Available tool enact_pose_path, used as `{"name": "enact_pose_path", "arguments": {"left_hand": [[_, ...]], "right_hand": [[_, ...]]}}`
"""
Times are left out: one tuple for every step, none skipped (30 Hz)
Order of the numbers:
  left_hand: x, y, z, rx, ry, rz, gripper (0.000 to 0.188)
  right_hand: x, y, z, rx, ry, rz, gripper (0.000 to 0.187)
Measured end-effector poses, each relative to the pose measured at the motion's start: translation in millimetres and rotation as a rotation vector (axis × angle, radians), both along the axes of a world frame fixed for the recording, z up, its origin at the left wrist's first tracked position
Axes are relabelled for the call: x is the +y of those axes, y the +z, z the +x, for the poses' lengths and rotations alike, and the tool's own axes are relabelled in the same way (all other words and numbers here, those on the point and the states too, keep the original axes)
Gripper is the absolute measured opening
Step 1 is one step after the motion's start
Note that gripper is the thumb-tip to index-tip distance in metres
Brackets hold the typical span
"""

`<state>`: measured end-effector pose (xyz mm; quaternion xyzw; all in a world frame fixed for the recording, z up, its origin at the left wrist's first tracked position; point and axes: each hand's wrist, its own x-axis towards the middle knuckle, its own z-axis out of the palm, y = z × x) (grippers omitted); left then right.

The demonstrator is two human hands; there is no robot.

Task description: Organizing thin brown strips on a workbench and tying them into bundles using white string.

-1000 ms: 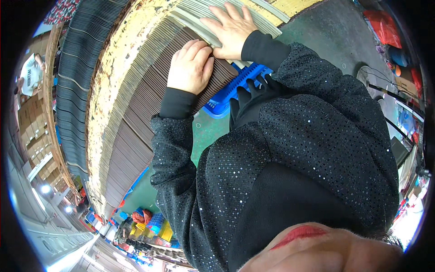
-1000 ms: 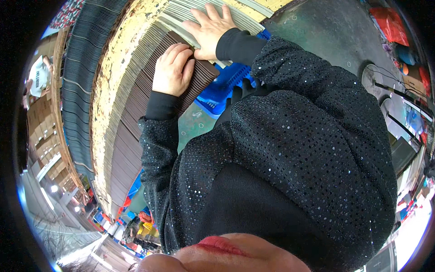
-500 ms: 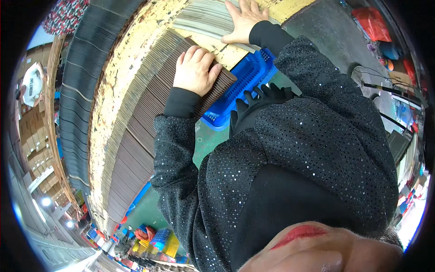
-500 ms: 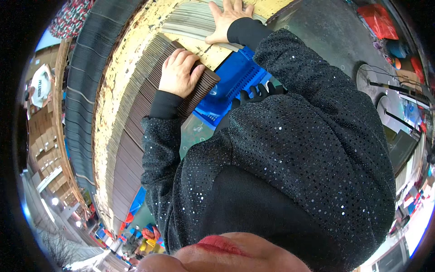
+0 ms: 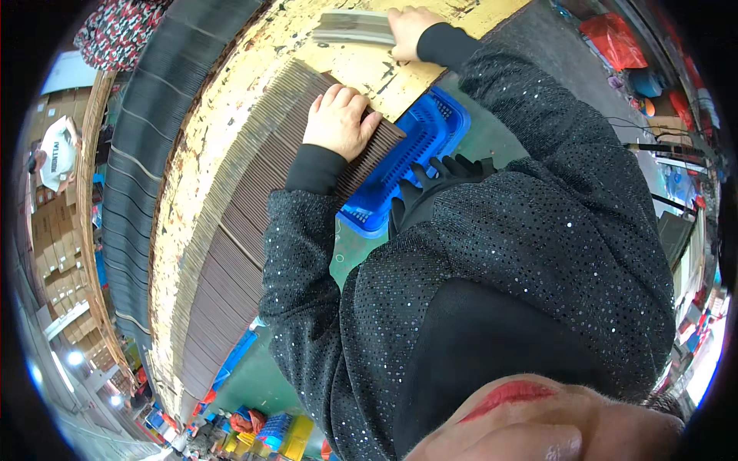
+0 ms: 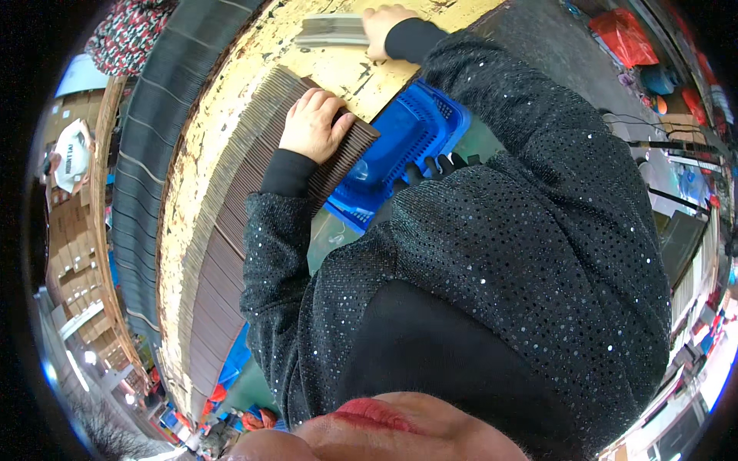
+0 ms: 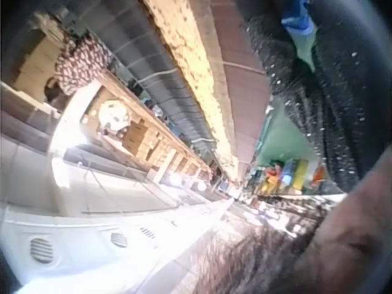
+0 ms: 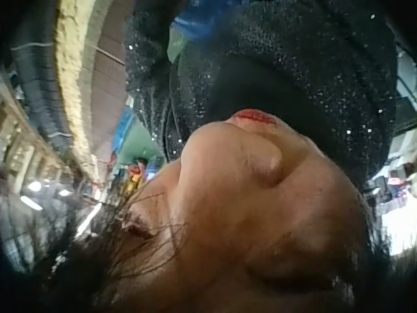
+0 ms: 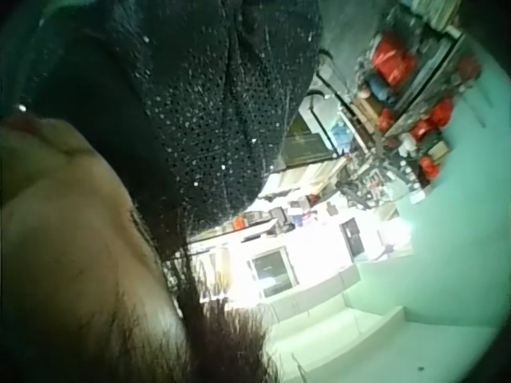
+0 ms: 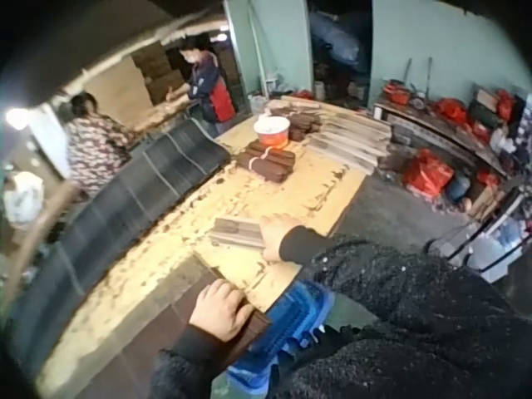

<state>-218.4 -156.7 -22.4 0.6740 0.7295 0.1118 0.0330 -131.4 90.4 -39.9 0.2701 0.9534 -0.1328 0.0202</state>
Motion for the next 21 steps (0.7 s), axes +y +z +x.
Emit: {"name": "enact_pose_path", "arguments": {"left_hand": [[-1.8,0.1,0.3,0.005,0.004,0.015,0.035],[-4.7,0.3,2.0,0.017,0.031,0.006,0.035],[-5.0,-1.7,2.6,0.025,0.052,0.015,0.036],[-0.7,-4.4,3.5,0.018,0.043,0.014,0.036],[3.5,-4.8,3.7,0.014,0.037,0.013,0.036],[3.1,-6.8,3.5,0.059,0.035,0.058,0.034],[5.1,-8.9,4.9,0.102,0.023,0.104,0.033],[6.7,-5.5,7.2,0.082,0.04,0.073,0.033],[7.0,-4.8,8.4,0.061,0.057,0.046,0.033],[4.8,-7.5,9.3,0.067,0.073,0.069,0.034],[5.9,-9.3,11.1,0.07,0.077,0.099,0.034],[5.4,-11.0,12.1,0.069,0.086,0.105,0.035],[3.2,-12.8,12.5,0.07,0.103,0.106,0.035],[0.9,-14.0,11.9,0.075,0.109,0.114,0.035],[-2.1,-14.8,11.2,0.082,0.116,0.12,0.036],[-4.8,-16.7,10.0,0.091,0.121,0.129,0.036],[-5.5,-17.2,9.0,0.094,0.137,0.127,0.036],[-4.5,-16.5,8.3,0.079,0.133,0.122,0.036],[4.7,-13.2,12.6,0.06,0.094,0.126,0.036],[0.9,-11.5,12.6,0.067,0.121,0.128,0.036],[1.4,-13.6,13.4,0.071,0.135,0.126,0.036]], "right_hand": [[4.3,4.5,0.3,0.002,0.018,0.004,0.071],[7.6,11.6,-1.0,-0.017,0.047,-0.065,0.072],[11.1,15.6,-2.5,-0.038,0.078,-0.134,0.074],[16.5,10.9,-4.2,-0.064,0.055,-0.097,0.067],[19.2,8.6,-5.0,-0.084,0.035,-0.059,0.059],[16.6,12.9,-4.9,-0.081,0.029,-0.097,0.06],[16.7,20.5,-1.7,-0.083,0.014,-0.133,0.061],[13.0,30.4,0.4,-0.091,0.013,-0.126,0.061],[8.9,35.3,0.0,-0.1,0.012,-0.115,0.06],[6.7,34.2,-2.1,-0.103,0.006,-0.089,0.06],[7.5,34.0,-1.1,-0.108,-0.014,-0.057,0.059],[7.0,33.4,0.3,-0.094,-0.001,-0.068,0.061],[0.6,37.3,1.2,-0.084,0.017,-0.079,0.062],[-7.3,45.9,6.6,-0.022,0.075,-0.089,0.066],[-11.0,47.1,2.6,-0.022,0.093,-0.09,0.066],[-14.9,48.8,-1.5,-0.06,0.086,-0.069,0.067],[-19.3,51.4,-6.1,-0.095,0.082,-0.05,0.069],[-17.4,60.6,-8.2,-0.157,0.134,-0.153,0.07],[28.1,-3.6,-5.3,-0.092,0.067,-0.043,0.069],[33.9,-18.8,-7.4,-0.064,0.121,-0.028,0.069],[38.1,-27.7,-11.0,-0.033,0.165,-0.009,0.069]]}}
